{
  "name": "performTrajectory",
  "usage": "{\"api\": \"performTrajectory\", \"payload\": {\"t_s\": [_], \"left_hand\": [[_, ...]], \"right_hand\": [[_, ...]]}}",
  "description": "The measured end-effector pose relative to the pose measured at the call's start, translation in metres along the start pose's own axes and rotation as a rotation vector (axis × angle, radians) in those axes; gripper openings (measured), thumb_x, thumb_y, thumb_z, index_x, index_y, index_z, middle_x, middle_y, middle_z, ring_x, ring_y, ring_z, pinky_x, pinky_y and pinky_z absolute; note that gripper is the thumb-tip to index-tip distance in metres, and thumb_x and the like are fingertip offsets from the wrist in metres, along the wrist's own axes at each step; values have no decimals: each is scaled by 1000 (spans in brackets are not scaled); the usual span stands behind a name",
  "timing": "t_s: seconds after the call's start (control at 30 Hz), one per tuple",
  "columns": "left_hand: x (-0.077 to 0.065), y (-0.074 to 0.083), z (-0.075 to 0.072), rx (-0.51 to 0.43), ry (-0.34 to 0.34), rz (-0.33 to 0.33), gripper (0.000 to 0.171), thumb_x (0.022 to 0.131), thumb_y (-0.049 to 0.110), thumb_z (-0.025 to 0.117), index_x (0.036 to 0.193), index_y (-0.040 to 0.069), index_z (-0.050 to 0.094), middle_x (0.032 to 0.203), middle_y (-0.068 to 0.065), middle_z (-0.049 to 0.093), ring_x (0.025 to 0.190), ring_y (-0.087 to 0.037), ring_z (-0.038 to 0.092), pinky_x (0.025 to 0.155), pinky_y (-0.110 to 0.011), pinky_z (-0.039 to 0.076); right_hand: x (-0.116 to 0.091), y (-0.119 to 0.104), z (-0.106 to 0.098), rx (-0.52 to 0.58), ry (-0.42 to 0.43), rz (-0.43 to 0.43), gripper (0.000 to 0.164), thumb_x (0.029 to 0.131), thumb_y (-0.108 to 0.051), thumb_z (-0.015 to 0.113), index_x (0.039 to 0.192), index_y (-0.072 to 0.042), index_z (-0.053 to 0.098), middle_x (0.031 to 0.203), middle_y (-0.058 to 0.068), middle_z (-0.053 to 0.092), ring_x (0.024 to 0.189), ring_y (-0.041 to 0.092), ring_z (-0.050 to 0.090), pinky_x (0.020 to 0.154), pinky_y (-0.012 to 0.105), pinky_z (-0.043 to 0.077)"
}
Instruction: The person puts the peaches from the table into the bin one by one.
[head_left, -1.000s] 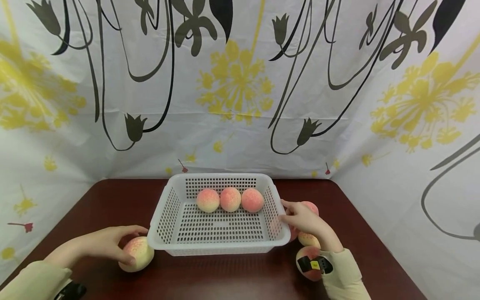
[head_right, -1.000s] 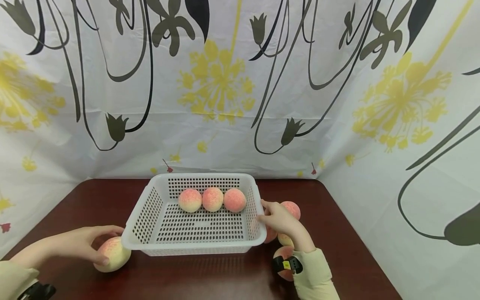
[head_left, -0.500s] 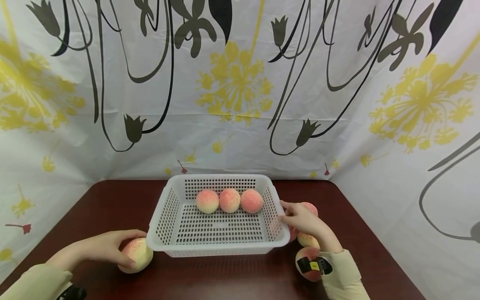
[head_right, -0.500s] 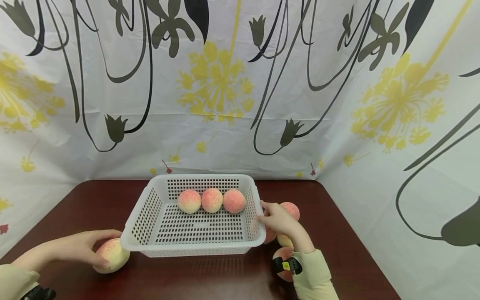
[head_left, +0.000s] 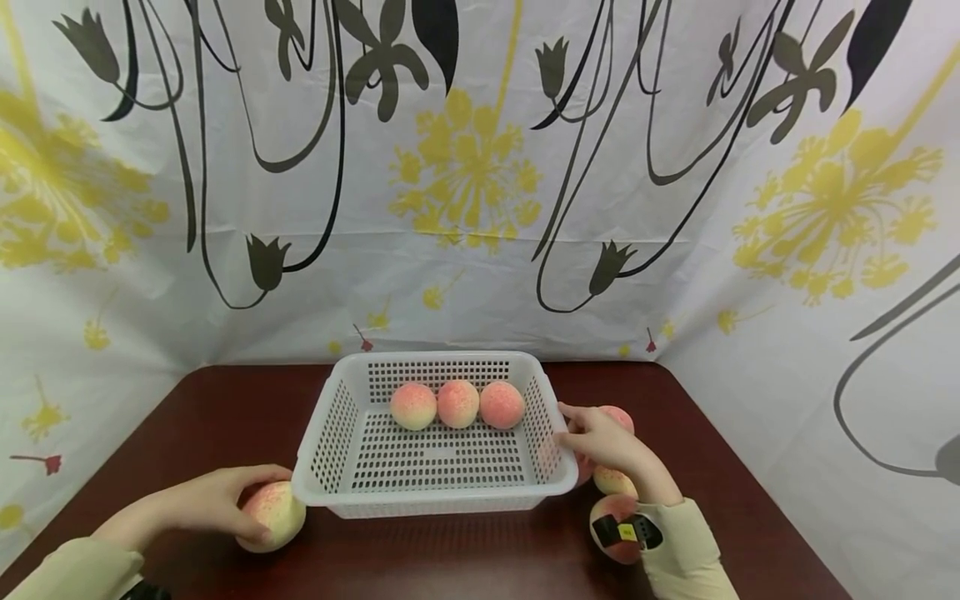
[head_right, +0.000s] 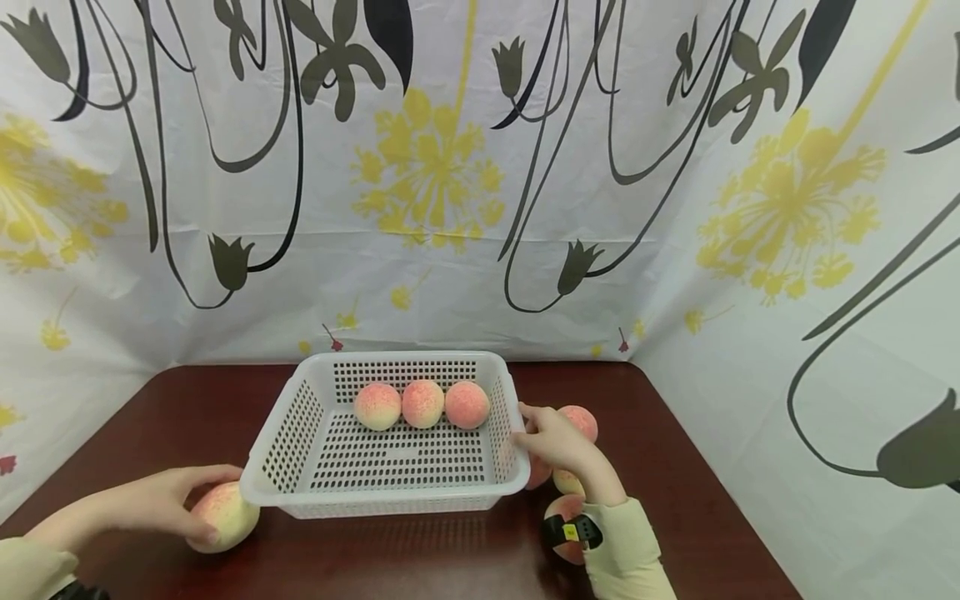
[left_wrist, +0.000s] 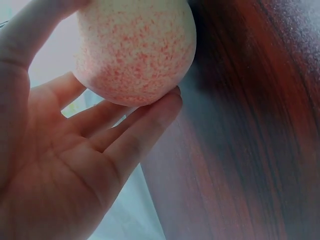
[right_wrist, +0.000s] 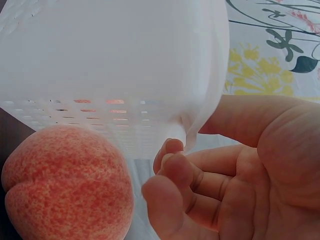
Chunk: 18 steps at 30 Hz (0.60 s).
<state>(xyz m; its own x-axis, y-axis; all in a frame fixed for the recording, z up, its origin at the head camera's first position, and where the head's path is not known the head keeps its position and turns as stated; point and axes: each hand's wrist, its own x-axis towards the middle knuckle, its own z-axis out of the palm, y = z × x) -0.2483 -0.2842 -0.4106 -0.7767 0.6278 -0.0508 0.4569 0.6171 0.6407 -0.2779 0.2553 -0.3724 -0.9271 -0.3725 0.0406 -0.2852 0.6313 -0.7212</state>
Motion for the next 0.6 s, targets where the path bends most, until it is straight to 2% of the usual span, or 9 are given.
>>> {"api": "performTrajectory", "payload": {"t_s": [0.17, 0.27, 0.37, 0.5, 0.6], "left_hand": [[-4, -1, -1, 22, 6, 13, 57, 75, 27, 81, 126, 16, 59, 104, 9, 60, 87, -3, 52, 69, -24, 43], [-7, -1, -4, 21, 7, -4, 56, 73, 27, 81, 125, 19, 60, 102, 9, 59, 86, -4, 52, 68, -25, 43], [-10, 2, -8, 23, 14, -26, 57, 72, 26, 81, 124, 18, 60, 101, 7, 59, 85, -4, 51, 67, -24, 42], [-16, 4, -15, 36, 32, -24, 58, 71, 25, 81, 124, 15, 60, 102, 6, 59, 85, -3, 51, 66, -24, 43], [-21, 6, -22, 42, 32, -19, 58, 72, 25, 81, 125, 15, 59, 102, 7, 59, 85, -3, 51, 66, -24, 43]], "right_hand": [[0, 0, 1, 16, -7, 1, 63, 93, -15, 63, 144, 9, 35, 76, 5, 58, 55, 22, 50, 49, 29, 43], [-1, 0, 1, 23, -9, -9, 64, 93, -16, 63, 144, 10, 35, 76, 5, 58, 57, 19, 51, 49, 29, 44], [-1, -1, 0, 26, -9, -16, 65, 92, -16, 64, 144, 10, 34, 77, 5, 58, 57, 19, 50, 49, 29, 43], [-2, -1, -1, 29, -14, -25, 65, 93, -15, 63, 144, 12, 33, 76, 5, 58, 56, 24, 51, 48, 29, 43], [-1, 0, -1, 19, -14, -23, 64, 93, -15, 63, 143, 12, 34, 76, 4, 58, 55, 23, 50, 48, 29, 43]]}}
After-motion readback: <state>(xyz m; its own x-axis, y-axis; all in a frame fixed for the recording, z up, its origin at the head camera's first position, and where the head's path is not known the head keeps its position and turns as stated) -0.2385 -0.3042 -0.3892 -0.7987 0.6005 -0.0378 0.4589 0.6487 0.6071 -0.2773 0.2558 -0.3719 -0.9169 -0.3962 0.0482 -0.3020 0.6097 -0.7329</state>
